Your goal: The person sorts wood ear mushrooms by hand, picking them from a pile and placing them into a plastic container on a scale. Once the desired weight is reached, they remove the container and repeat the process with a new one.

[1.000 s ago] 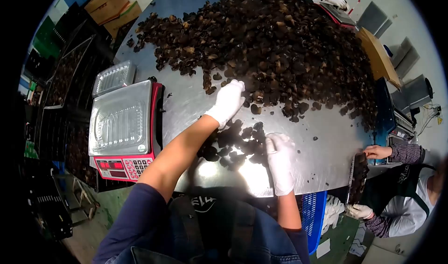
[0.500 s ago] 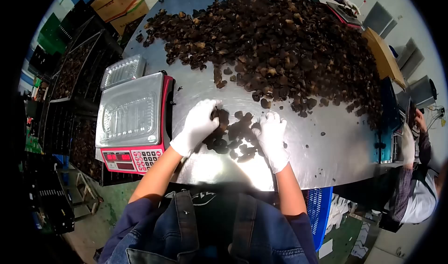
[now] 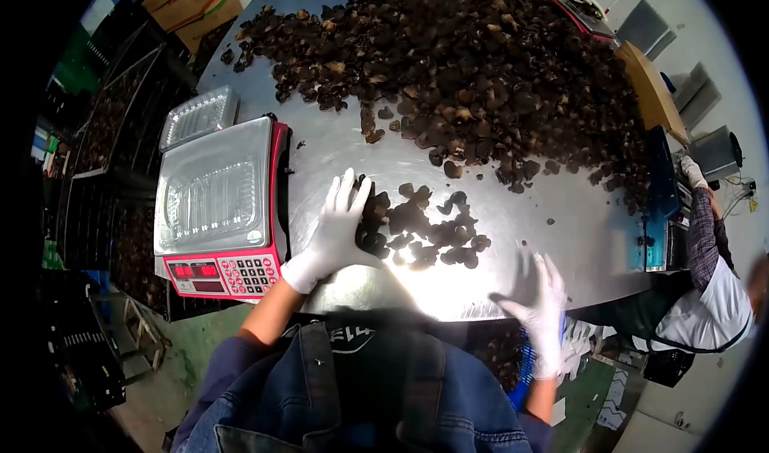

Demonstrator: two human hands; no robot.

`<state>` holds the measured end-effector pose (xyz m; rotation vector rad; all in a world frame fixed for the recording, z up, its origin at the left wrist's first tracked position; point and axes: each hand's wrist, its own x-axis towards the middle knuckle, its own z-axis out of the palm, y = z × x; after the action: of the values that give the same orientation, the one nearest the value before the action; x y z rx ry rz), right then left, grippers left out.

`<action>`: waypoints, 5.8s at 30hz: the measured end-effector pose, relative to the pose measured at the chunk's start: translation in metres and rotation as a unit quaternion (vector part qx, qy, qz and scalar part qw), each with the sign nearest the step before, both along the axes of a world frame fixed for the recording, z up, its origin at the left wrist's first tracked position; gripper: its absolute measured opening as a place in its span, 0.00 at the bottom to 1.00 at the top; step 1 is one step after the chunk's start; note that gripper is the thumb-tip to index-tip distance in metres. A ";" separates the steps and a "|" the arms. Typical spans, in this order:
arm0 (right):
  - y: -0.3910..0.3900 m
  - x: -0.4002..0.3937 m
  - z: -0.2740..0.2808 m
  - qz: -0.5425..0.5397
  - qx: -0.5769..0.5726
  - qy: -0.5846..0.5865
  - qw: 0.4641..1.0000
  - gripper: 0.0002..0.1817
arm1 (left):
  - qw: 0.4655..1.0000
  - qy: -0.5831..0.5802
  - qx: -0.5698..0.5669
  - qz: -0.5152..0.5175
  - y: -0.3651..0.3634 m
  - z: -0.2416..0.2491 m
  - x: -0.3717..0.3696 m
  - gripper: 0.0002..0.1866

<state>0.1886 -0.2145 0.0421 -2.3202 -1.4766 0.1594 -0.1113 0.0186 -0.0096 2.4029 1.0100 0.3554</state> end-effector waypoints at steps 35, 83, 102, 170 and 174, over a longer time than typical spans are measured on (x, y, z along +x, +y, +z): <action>0.159 -0.078 -0.041 0.087 0.255 0.326 0.906 0.29 | 0.966 -0.257 0.009 -0.021 0.024 0.024 0.085 0.16; 0.297 -0.122 -0.081 0.164 0.069 0.004 0.984 0.13 | 0.998 -0.053 -0.001 -0.045 -0.039 0.035 -0.045 0.34; 0.101 -0.062 -0.027 -0.022 0.099 0.318 0.943 0.20 | 0.989 -0.135 -0.028 0.045 -0.021 -0.039 0.056 0.16; 0.253 -0.213 -0.012 0.208 0.092 0.359 0.905 0.27 | 0.831 -0.264 -0.001 0.489 0.066 0.055 -0.289 0.27; 0.284 -0.247 -0.027 0.116 0.049 0.669 0.732 0.29 | 0.847 -0.252 0.069 0.463 0.061 0.056 -0.260 0.26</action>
<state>-0.0586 0.0698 0.0152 -1.1882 -0.8491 1.4137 -0.3718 0.0795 0.0462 1.5786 1.8344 1.3406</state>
